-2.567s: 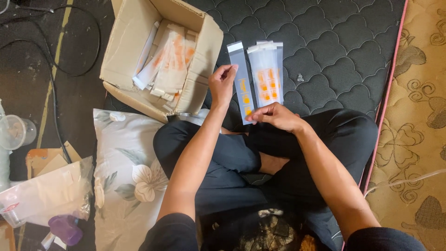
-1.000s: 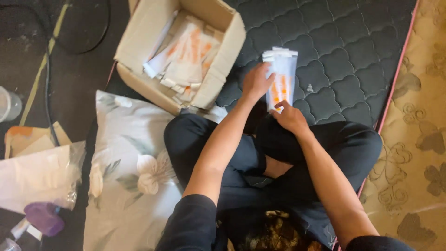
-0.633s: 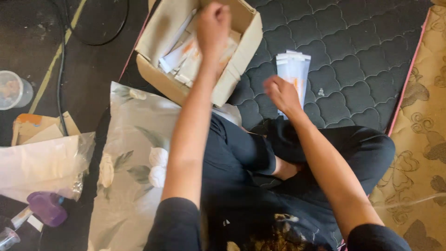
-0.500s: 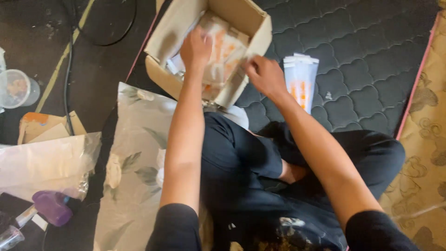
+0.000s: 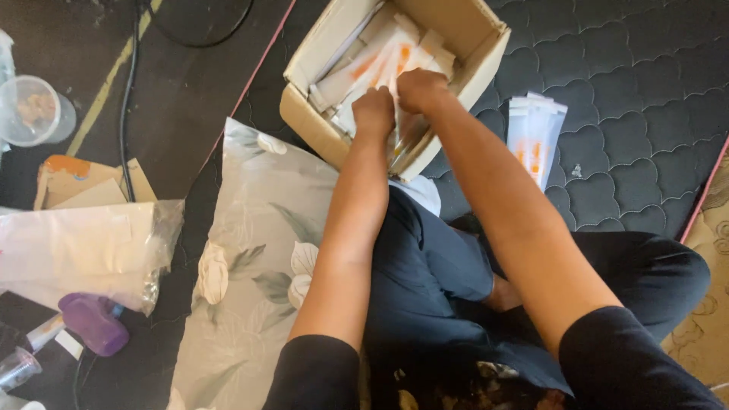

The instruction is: The person sits cross-legged on a mattress and sorts blister packs of orange pills. They repeatedly pick up strips from a cardboard box, separate them, and place them into a neat stack on the mattress.

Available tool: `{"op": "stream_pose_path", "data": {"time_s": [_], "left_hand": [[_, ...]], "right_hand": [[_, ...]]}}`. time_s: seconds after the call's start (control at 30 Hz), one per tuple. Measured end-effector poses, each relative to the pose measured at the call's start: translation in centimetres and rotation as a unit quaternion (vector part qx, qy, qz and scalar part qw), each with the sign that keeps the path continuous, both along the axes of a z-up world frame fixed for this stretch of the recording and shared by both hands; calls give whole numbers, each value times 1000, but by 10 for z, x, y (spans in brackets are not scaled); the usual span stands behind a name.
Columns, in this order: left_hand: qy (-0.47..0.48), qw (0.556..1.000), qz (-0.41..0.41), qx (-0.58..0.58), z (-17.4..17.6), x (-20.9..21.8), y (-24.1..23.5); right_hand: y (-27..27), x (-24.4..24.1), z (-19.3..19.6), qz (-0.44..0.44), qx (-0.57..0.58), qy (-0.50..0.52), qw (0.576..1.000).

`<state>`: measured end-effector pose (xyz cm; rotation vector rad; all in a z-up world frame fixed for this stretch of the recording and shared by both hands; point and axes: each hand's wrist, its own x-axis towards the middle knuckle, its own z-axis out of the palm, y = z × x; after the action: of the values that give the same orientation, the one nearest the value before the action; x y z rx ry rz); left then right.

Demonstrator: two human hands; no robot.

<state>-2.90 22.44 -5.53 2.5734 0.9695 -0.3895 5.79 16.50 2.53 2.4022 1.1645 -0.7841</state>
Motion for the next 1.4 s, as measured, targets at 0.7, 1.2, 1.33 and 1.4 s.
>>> {"op": "stream_pose_path", "data": {"time_s": [0.7, 1.2, 1.33, 1.4], "left_hand": [[-542, 830, 4, -134, 182, -48, -85], [-475, 756, 65, -445, 146, -14, -199], [-460, 764, 131, -434, 140, -19, -200], [-443, 776, 165, -418, 125, -20, -194]], "right_hand": [[-164, 24, 145, 289, 563, -75, 771], [-392, 32, 97, -233, 527, 316, 754], [-425, 42, 67, -295, 542, 338, 711], [-431, 40, 67, -336, 574, 344, 663]]}}
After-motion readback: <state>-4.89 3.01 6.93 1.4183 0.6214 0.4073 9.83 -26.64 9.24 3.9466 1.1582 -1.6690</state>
